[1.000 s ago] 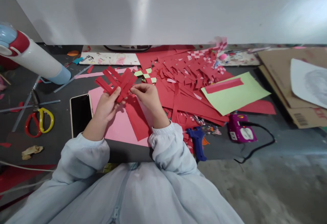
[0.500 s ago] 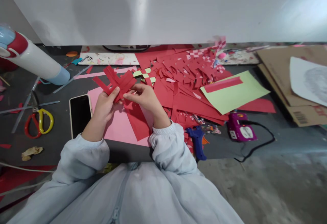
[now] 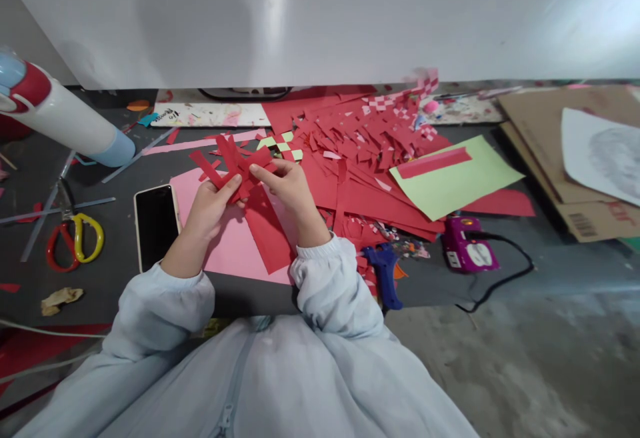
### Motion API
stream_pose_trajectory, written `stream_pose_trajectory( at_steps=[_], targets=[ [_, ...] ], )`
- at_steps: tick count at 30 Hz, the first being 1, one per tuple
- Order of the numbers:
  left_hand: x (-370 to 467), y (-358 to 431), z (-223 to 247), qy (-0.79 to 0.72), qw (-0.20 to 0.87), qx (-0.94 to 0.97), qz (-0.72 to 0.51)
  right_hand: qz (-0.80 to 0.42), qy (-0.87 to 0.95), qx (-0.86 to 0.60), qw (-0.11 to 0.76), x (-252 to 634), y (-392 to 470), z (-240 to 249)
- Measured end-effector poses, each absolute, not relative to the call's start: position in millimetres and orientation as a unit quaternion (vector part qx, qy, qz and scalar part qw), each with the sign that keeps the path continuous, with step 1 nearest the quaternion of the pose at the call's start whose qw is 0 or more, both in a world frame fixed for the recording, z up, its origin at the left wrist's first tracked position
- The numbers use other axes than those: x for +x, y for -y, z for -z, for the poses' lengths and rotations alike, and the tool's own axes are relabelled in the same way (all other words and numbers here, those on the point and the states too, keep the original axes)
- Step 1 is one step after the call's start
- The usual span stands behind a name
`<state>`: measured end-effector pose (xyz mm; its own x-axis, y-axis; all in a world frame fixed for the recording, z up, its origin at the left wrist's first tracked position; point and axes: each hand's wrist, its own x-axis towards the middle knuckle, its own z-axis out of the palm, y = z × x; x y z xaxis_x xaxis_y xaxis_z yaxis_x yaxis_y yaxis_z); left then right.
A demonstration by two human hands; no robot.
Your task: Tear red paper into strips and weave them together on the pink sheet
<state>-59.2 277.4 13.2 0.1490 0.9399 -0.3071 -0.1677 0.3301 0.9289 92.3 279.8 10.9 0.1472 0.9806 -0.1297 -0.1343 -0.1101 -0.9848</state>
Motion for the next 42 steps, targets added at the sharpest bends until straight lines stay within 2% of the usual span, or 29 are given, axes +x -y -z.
stream_pose_trajectory(
  at_steps=[4, 14, 23, 29, 31, 34, 38, 42],
  targets=[
    [-57.9, -276.1, -12.8, -0.484, 0.657, 0.389, -0.427, -0.526, 0.365, -0.524, 0.561, 90.6, -280.0, -9.9],
    [-62.6, -282.5, -10.0, -0.475, 0.599, 0.334, -0.551, -0.559, 0.402, -0.490, 0.534, 81.3, -271.0, -19.7],
    [-74.2, -286.2, -1.8, -0.522, 0.477, 0.472, -0.526, -0.573, 0.366, -0.486, 0.549, 78.7, -270.4, -16.4],
    [-74.0, -286.8, -10.1, -0.540, 0.438, 0.505, -0.512, -0.567, 0.360, -0.510, 0.537, 79.4, -273.2, -14.3],
    [-72.4, -287.1, -11.7, -0.534, 0.451, 0.492, -0.520, -0.560, 0.357, -0.513, 0.544, 78.6, -273.4, -13.0],
    [-70.4, -286.4, -15.0, -0.501, 0.533, 0.450, -0.512, -0.531, 0.350, -0.517, 0.573, 77.7, -274.3, -10.1],
    [-69.8, -282.6, -21.6, -0.492, 0.640, 0.429, -0.406, -0.491, 0.348, -0.534, 0.594, 79.2, -276.2, -6.8],
    [-70.6, -281.1, -23.9, -0.490, 0.646, 0.399, -0.429, -0.499, 0.355, -0.523, 0.594, 83.0, -277.1, -7.7]
  ],
)
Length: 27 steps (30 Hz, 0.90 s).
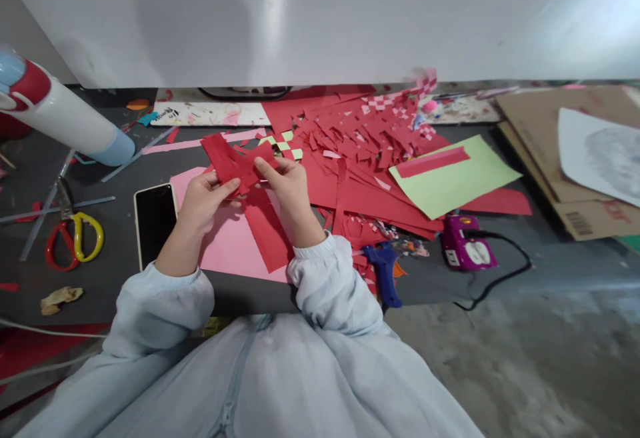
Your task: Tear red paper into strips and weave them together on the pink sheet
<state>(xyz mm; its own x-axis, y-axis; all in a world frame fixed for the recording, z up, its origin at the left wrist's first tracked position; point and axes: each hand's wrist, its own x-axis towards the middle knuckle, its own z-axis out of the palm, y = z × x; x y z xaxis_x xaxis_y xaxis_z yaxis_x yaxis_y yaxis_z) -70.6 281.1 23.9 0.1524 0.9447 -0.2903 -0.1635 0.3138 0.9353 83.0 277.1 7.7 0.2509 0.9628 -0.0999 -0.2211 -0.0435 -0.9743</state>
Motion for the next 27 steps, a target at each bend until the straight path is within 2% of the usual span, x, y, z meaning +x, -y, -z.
stream_pose_trajectory(
  at_steps=[5, 11, 27],
  targets=[
    [-72.7, -285.5, -22.1, -0.489, 0.639, 0.357, -0.475, -0.542, 0.358, -0.492, 0.580, 85.4, -276.3, -11.7],
    [-73.1, -287.1, -22.6, -0.474, 0.650, 0.346, -0.483, -0.516, 0.355, -0.468, 0.623, 80.4, -275.0, -14.8],
    [-71.3, -285.0, -20.8, -0.456, 0.640, 0.352, -0.509, -0.482, 0.422, -0.477, 0.601, 77.3, -275.3, -9.9]
  ],
)
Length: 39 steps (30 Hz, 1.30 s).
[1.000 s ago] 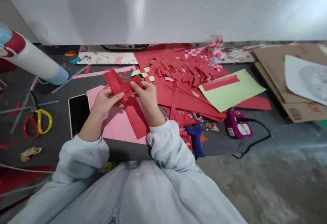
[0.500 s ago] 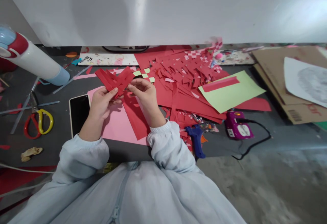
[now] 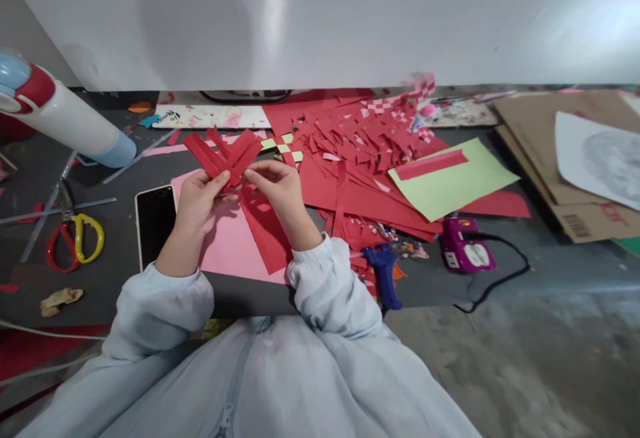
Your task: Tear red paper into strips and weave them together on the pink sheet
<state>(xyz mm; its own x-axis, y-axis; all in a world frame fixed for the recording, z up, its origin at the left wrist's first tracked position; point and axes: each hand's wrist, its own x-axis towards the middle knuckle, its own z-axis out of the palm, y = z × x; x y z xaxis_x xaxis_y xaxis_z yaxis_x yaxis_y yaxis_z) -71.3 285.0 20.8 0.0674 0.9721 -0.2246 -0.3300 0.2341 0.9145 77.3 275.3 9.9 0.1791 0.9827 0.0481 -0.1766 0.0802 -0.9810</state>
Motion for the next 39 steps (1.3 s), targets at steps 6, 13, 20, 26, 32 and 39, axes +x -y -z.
stream_pose_trajectory(
  at_steps=[6, 13, 20, 26, 32, 39],
  targets=[
    [-70.0, -285.7, -21.6, -0.450, 0.630, 0.354, -0.524, -0.534, 0.382, -0.467, 0.592, 78.0, -277.0, -11.0],
    [-71.1, -286.6, -17.5, -0.452, 0.589, 0.449, -0.497, -0.595, 0.316, -0.477, 0.565, 80.5, -275.9, -13.2],
    [-70.1, -287.3, -17.5, -0.431, 0.601, 0.431, -0.517, -0.598, 0.273, -0.452, 0.604, 78.8, -275.6, -12.0],
    [-68.2, -285.6, -17.7, -0.424, 0.638, 0.388, -0.513, -0.590, 0.255, -0.445, 0.624, 72.0, -276.1, -6.5],
    [-69.5, -288.3, -16.5, -0.395, 0.627, 0.369, -0.561, -0.580, 0.404, -0.443, 0.551, 71.4, -265.6, -13.6],
    [-72.2, -293.9, -7.4, -0.411, 0.555, 0.382, -0.614, -0.590, 0.454, -0.475, 0.469, 95.6, -276.1, -9.0]
  ],
)
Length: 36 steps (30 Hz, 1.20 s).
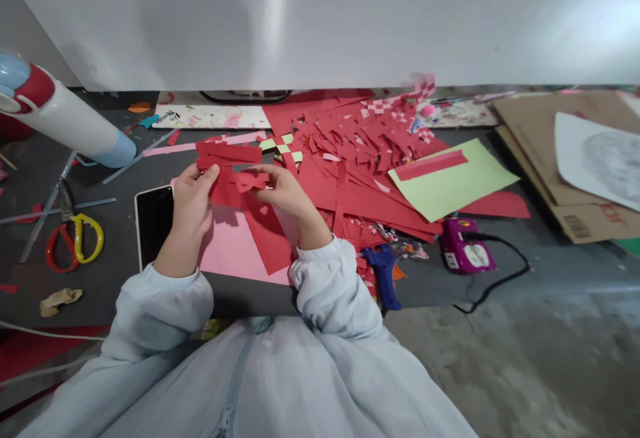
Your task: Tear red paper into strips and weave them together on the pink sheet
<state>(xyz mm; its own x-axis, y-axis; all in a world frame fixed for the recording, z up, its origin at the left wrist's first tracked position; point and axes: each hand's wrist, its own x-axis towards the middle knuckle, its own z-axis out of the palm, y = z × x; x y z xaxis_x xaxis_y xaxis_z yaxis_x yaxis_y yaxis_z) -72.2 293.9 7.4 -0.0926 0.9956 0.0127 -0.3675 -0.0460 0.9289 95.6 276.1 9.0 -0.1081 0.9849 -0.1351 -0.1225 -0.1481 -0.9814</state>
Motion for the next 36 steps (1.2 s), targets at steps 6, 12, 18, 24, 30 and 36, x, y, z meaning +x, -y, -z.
stream_pose_trajectory(
  at_steps=[6, 12, 18, 24, 30, 36],
  targets=[
    [-72.2, -289.9, -7.9, -0.435, 0.581, 0.405, -0.557, -0.535, 0.389, -0.495, 0.563, 109.7, -280.9, -6.6],
    [-71.1, -286.3, -7.8, -0.441, 0.592, 0.467, -0.487, -0.500, 0.478, -0.484, 0.535, 107.8, -275.7, -16.5],
    [-71.8, -287.4, -4.0, -0.461, 0.567, 0.489, -0.477, -0.517, 0.506, -0.491, 0.486, 110.6, -272.4, -24.2],
    [-72.0, -286.4, -7.6, -0.481, 0.536, 0.519, -0.461, -0.471, 0.514, -0.531, 0.482, 107.7, -272.3, -19.6],
    [-71.9, -286.0, -9.6, -0.483, 0.531, 0.531, -0.450, -0.450, 0.472, -0.550, 0.521, 111.4, -277.3, -12.6],
    [-71.7, -286.3, -7.4, -0.477, 0.550, 0.511, -0.457, -0.462, 0.422, -0.540, 0.563, 109.3, -279.6, -10.6]
  ],
)
